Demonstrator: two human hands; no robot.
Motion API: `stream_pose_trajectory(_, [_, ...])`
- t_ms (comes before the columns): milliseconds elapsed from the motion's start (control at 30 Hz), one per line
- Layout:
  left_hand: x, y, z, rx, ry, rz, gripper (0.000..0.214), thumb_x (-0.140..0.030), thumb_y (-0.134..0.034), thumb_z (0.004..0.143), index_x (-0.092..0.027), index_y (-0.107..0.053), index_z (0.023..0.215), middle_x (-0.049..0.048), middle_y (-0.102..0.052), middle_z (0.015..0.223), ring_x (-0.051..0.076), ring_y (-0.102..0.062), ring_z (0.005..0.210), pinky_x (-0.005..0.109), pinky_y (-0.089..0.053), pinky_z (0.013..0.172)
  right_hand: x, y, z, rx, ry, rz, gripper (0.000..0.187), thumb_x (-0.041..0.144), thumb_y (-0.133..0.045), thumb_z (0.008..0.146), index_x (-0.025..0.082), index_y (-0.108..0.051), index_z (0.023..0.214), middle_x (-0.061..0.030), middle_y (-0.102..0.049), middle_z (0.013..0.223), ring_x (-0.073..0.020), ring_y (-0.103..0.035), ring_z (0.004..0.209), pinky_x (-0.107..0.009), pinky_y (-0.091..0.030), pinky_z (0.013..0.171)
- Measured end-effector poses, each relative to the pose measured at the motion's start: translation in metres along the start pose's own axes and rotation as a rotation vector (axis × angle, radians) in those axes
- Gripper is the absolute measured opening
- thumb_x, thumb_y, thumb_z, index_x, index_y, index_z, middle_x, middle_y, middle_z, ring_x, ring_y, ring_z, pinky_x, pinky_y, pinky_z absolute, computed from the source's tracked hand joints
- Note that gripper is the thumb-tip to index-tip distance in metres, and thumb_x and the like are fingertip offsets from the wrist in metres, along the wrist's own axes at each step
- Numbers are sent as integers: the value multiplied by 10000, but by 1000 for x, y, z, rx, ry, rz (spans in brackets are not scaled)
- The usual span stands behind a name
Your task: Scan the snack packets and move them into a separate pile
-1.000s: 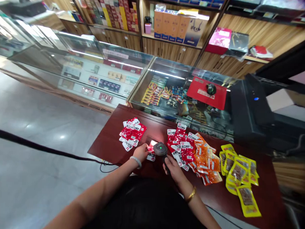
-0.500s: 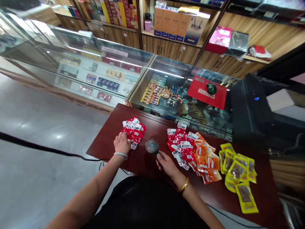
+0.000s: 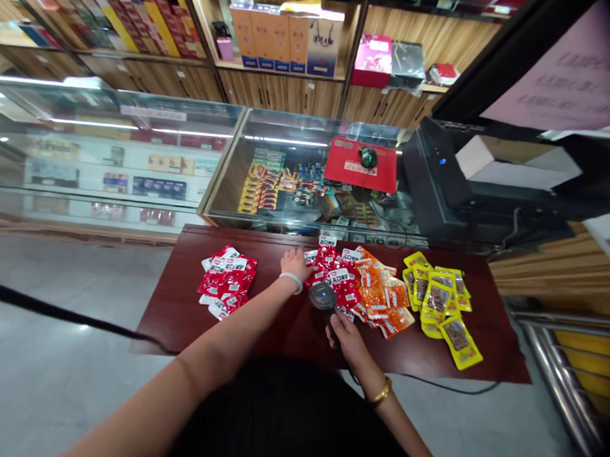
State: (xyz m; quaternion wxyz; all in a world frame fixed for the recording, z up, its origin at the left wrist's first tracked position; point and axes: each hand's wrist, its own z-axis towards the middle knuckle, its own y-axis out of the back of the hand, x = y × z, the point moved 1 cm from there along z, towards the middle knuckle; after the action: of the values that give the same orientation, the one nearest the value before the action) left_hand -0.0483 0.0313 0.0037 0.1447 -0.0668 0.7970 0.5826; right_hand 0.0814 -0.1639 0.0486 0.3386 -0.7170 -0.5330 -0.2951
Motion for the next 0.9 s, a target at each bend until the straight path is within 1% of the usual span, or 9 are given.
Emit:
stream_pose_trajectory(67, [-12,-4,13,62,2,27,779,-599,-682,644,-223,-435,1279,160,-479,1284,337,-443,1178,428,-372,933,-3,7,-3,-22,-6,18,585,658,-615,719,178,-567,1050,65,-495,550,-98,-425,444,-222,-339,440])
stream_pose_trajectory(167, [-14,-3,20,129,-8,78,799,-543,-772,556,-194,-456,1201,185,-468,1300,356,-438,1206,425,-370,942,-7,14,-5,-49,-16,31,621,660,-616,716,169,-560,1092,60,-512,549,-97,-428,431,-225,-342,438])
stream_pose_trajectory(200, [-11,-2,20,148,2,86,795,-517,-789,546,-176,-450,1180,198,-489,1279,357,-452,1202,416,-372,942,-8,15,-5,-57,-22,32,633,661,-617,714,167,-558,1106,58,-517,547,-99,-431,429,-227,-346,438])
stream_pose_trajectory(267, [0,1,16,205,38,67,759,-474,-788,578,-153,-418,1159,206,-565,1180,338,-525,1143,382,-396,909,-10,17,-5,-68,-30,28,646,666,-616,708,167,-559,1114,59,-516,541,-102,-432,423,-230,-349,436])
stream_pose_trajectory(367, [24,2,4,268,114,-35,696,-455,-752,647,-152,-375,1148,170,-651,1017,300,-627,990,332,-436,811,-9,16,-2,-44,-33,10,624,663,-612,710,168,-571,1087,61,-510,544,-96,-425,417,-228,-346,433])
stream_pose_trajectory(467, [53,4,-14,235,171,-177,708,-442,-766,639,-182,-356,1153,133,-663,1008,264,-652,933,303,-447,768,-6,7,2,36,-34,-19,583,631,-604,741,164,-569,1090,64,-504,554,-89,-419,426,-220,-343,436])
stream_pose_trajectory(600, [87,14,-39,176,224,-327,693,-401,-782,628,-205,-362,1143,86,-664,971,217,-662,848,275,-453,718,0,-13,10,167,-30,-82,628,624,-582,765,152,-536,1177,71,-494,537,-93,-420,428,-219,-339,438])
stream_pose_trajectory(767, [123,36,-67,65,272,-350,620,-303,-733,679,-194,-364,1165,69,-663,907,210,-658,786,270,-442,673,0,-38,19,310,-15,-185,623,622,-553,794,147,-529,1197,71,-501,523,-94,-418,404,-225,-319,428])
stream_pose_trajectory(900, [155,51,-83,7,363,-337,684,-398,-748,661,-204,-365,1194,84,-657,962,238,-653,856,291,-451,713,-1,-55,25,372,-27,-238,635,654,-550,776,149,-545,1161,70,-501,518,-91,-415,389,-231,-327,423])
